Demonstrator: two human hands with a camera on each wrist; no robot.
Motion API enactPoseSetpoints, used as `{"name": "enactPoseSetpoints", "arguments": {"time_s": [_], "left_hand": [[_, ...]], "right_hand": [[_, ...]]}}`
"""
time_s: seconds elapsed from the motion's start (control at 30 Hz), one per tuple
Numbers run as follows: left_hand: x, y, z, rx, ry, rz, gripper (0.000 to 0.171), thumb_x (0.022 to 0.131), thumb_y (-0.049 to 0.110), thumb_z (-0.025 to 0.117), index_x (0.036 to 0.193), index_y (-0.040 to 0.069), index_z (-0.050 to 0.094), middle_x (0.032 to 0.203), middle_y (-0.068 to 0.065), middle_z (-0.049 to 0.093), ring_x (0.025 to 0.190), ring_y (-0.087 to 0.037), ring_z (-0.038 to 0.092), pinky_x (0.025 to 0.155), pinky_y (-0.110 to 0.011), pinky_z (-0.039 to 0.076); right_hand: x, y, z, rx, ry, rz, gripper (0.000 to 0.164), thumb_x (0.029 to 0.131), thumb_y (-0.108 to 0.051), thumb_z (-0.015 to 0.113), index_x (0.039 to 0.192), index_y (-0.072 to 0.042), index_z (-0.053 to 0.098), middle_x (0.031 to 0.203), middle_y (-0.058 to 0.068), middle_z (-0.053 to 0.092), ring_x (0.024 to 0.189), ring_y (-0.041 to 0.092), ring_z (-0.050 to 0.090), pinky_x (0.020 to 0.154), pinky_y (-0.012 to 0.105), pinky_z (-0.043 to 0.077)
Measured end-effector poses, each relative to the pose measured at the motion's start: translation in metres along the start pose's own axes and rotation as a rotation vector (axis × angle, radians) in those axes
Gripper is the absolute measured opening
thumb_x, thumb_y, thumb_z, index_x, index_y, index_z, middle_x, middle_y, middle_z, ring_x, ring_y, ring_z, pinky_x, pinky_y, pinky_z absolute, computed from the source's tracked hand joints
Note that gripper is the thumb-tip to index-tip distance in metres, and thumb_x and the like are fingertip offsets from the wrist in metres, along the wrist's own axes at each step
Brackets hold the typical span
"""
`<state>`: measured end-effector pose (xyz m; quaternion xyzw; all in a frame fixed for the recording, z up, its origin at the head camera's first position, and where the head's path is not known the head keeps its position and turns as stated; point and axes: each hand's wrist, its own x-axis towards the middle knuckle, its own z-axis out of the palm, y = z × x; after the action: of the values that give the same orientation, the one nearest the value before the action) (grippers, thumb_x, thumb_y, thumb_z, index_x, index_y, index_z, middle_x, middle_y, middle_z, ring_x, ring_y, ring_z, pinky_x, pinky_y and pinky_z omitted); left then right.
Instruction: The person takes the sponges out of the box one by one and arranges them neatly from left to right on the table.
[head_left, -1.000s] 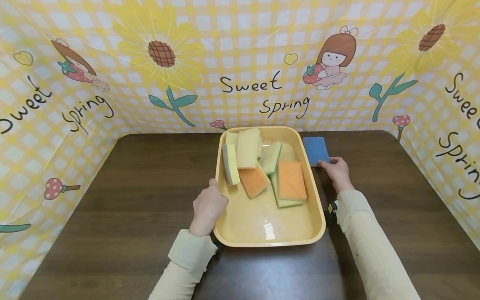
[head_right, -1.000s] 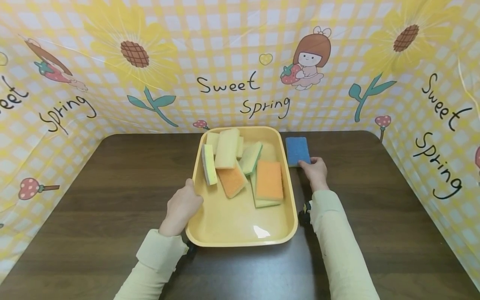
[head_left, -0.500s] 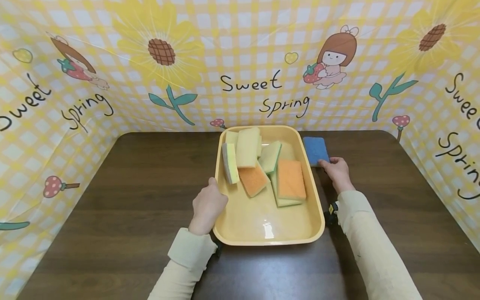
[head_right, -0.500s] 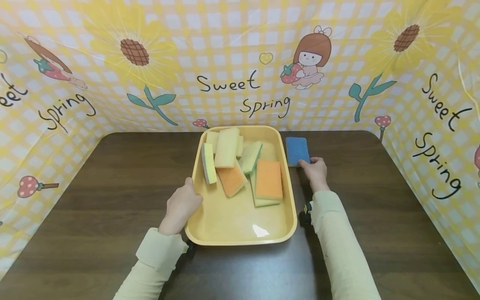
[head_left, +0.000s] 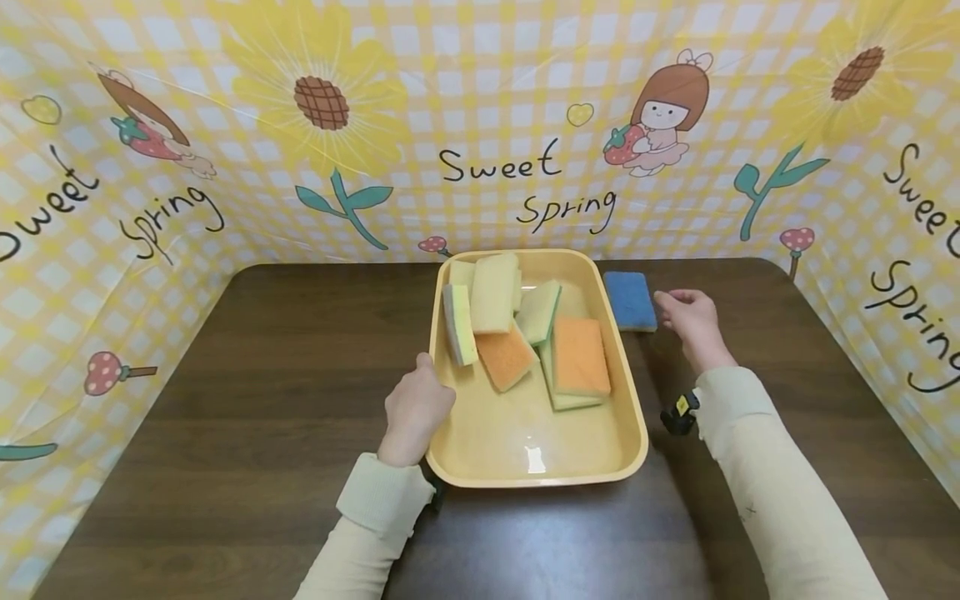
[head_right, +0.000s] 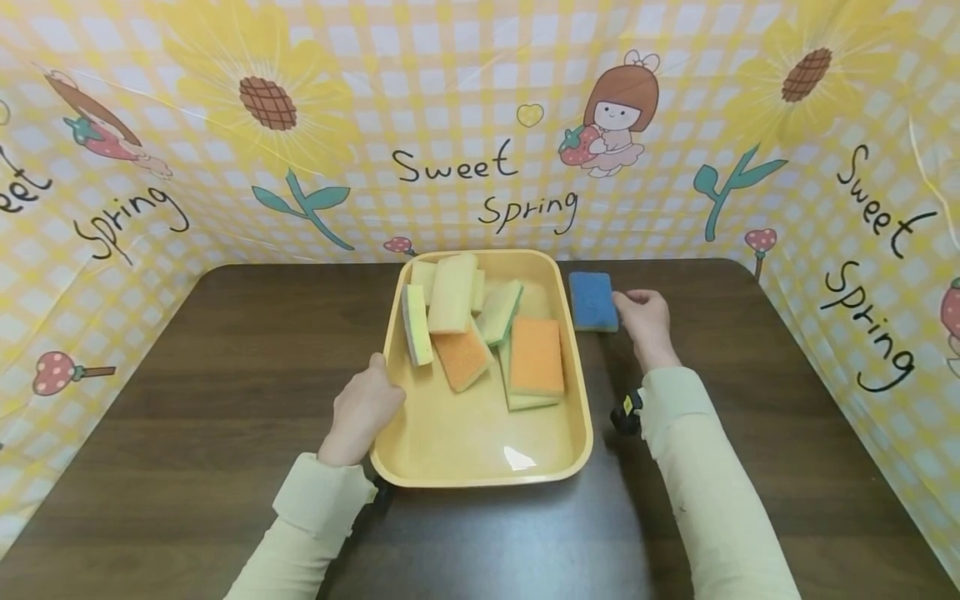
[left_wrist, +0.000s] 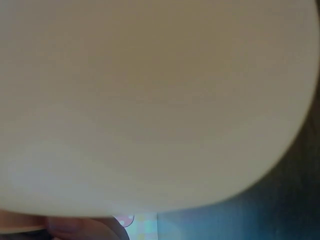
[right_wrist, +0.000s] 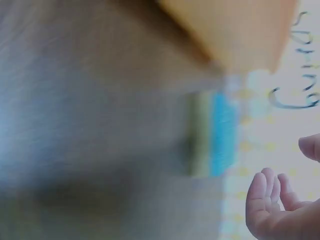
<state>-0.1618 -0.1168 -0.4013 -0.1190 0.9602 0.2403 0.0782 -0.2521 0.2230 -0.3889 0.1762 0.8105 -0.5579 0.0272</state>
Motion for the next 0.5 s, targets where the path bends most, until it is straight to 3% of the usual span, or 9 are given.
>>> {"name": "enactPoseSetpoints", "arguments": {"time_s": [0.2, 0.3, 0.5], "left_hand": [[0.001, 0.000, 0.000, -0.006, -0.001, -0.004, 0.037, 0.083, 0.014, 0.049, 0.117, 0.000, 0.044, 0.082, -0.017, 0.063, 0.069, -0.027, 0.059, 0.057, -0.040, 0.042], [0.001, 0.000, 0.001, -0.005, -0.006, -0.007, 0.038, 0.083, 0.014, 0.049, 0.118, -0.001, 0.044, 0.083, -0.017, 0.063, 0.070, -0.027, 0.059, 0.057, -0.041, 0.043], [0.001, -0.001, 0.003, -0.008, 0.000, -0.003, 0.032, 0.083, 0.013, 0.048, 0.112, 0.000, 0.045, 0.079, -0.016, 0.061, 0.066, -0.026, 0.058, 0.054, -0.039, 0.041]], "right_hand": [[-0.013, -0.038, -0.002, -0.083, -0.128, -0.120, 0.057, 0.097, -0.035, 0.047, 0.137, 0.005, 0.038, 0.116, 0.004, 0.048, 0.088, 0.003, 0.052, 0.083, 0.016, 0.047], [-0.025, -0.057, 0.006, -0.115, -0.180, -0.156, 0.056, 0.098, -0.036, 0.046, 0.136, 0.004, 0.040, 0.120, 0.008, 0.049, 0.089, 0.005, 0.052, 0.084, 0.019, 0.047], [-0.051, -0.085, 0.036, -0.122, -0.273, -0.209, 0.048, 0.098, -0.031, 0.049, 0.132, 0.004, 0.045, 0.104, 0.009, 0.055, 0.080, 0.005, 0.056, 0.080, 0.022, 0.050]]}}
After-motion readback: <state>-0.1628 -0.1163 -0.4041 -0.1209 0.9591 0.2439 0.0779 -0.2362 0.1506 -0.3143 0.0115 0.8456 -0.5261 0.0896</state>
